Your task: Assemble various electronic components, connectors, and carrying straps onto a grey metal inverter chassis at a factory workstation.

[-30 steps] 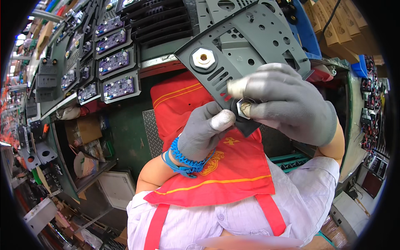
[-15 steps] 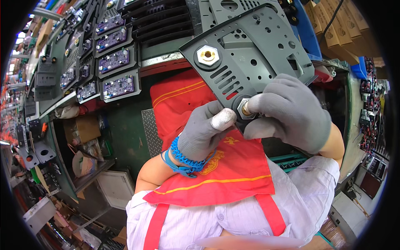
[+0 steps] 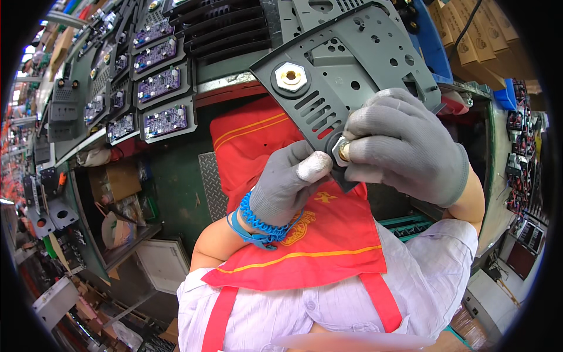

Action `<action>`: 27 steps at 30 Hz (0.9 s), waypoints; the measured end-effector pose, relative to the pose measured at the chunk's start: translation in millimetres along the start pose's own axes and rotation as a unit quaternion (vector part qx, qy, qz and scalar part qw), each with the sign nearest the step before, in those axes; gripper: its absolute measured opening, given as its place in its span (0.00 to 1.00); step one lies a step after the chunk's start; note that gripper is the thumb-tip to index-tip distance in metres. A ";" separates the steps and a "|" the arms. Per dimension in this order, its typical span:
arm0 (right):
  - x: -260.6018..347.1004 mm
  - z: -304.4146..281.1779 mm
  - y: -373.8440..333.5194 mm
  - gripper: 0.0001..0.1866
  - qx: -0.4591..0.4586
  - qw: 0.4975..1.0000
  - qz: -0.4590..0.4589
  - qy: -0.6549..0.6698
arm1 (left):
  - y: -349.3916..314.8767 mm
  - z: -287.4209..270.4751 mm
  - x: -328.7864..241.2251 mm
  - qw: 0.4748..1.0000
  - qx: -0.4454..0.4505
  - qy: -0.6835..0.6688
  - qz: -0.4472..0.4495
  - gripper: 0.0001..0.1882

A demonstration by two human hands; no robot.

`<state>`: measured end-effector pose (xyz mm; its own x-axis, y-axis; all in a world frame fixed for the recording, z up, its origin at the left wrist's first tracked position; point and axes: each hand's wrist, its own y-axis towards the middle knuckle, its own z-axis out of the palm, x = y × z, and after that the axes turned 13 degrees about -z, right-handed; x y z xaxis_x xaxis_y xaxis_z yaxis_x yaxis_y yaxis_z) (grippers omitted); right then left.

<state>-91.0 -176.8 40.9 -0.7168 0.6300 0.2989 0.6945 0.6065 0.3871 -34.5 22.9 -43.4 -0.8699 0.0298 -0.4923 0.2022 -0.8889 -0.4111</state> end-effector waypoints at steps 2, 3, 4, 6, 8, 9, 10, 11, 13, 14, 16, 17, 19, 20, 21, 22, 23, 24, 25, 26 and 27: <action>-1.6 0.7 1.0 0.19 0.012 1.000 -0.001 0.001 | 0.3 -1.5 0.8 1.000 -0.022 0.001 -0.017 0.27; -2.0 0.8 1.5 0.16 0.008 1.000 0.007 0.030 | 0.3 -1.6 1.1 1.000 -0.021 0.001 -0.018 0.27; -1.8 0.5 1.9 0.14 0.004 0.998 0.014 0.059 | 0.1 -1.1 1.5 1.000 -0.019 -0.011 -0.016 0.27; -0.6 -0.9 2.1 0.17 0.014 0.999 0.007 0.033 | -0.8 0.7 1.5 0.999 -0.018 -0.023 -0.015 0.27; 1.6 -3.6 1.2 0.20 0.025 1.000 -0.002 0.009 | -1.7 2.5 0.9 0.999 -0.024 -0.033 0.000 0.28; 2.6 -5.3 0.5 0.19 -0.009 1.000 0.008 0.012 | -1.9 2.8 0.3 0.999 -0.032 -0.036 -0.002 0.28; 2.0 -5.4 0.0 0.19 -0.041 0.999 0.017 0.008 | -2.0 2.6 -0.5 0.999 -0.023 -0.028 -0.007 0.29; 2.5 -6.3 -0.8 0.19 -0.043 0.999 0.019 0.016 | -2.0 2.2 -1.0 0.999 -0.017 -0.026 -0.008 0.30; 0.1 -4.5 -1.2 0.18 0.034 0.999 -0.007 0.000 | -1.7 0.5 -1.5 1.000 -0.015 -0.017 -0.009 0.30; -1.4 -2.7 -0.8 0.18 -0.001 1.000 -0.023 -0.004 | -1.5 -0.4 -1.3 1.000 -0.016 -0.013 -0.004 0.31; -2.8 0.6 0.5 0.17 0.004 1.000 -0.021 -0.017 | -1.2 -2.2 -0.8 1.000 -0.008 -0.006 -0.015 0.30; -3.2 2.2 1.6 0.17 -0.003 1.000 -0.017 -0.018 | -1.1 -2.6 -0.1 1.000 -0.011 -0.003 -0.026 0.30; -2.1 2.5 4.0 0.17 0.023 1.000 -0.004 -0.003 | -0.8 -2.1 1.3 1.000 -0.001 -0.017 -0.016 0.29; -0.7 1.0 5.0 0.18 0.044 0.999 0.021 0.021 | -0.6 -1.5 1.7 0.999 -0.002 -0.030 -0.014 0.27; 1.1 -0.9 5.8 0.18 0.041 0.999 0.003 0.012 | -0.8 -0.9 1.7 0.999 -0.001 -0.034 -0.005 0.27; 4.2 -3.8 5.9 0.17 0.032 0.998 0.030 0.052 | -1.0 0.0 1.4 1.000 -0.007 -0.030 -0.004 0.27; 6.8 -7.2 5.8 0.17 0.053 0.993 0.061 0.089 | -1.3 0.6 0.9 0.999 -0.005 -0.034 0.003 0.26; 8.0 -8.4 5.7 0.17 0.022 0.994 0.058 0.092 | -1.4 1.2 0.2 1.000 -0.015 -0.027 -0.004 0.26; 10.3 -11.8 4.9 0.16 0.025 0.996 0.065 0.050 | -1.5 1.6 -0.6 1.000 -0.013 -0.025 -0.004 0.26; 8.9 -8.8 5.7 0.16 -0.002 0.999 0.044 0.007 | -1.6 1.9 -1.3 1.000 -0.011 -0.023 -0.004 0.26; 10.6 -10.2 4.9 0.16 0.029 0.997 0.073 0.005 | -1.5 2.0 -1.9 1.000 -0.010 -0.023 -0.005 0.26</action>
<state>-95.8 -172.1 54.8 -0.6079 0.7090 0.3574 0.7939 0.5353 0.2885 -34.1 23.2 -40.3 -0.8916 0.0167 -0.4525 0.2023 -0.8793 -0.4312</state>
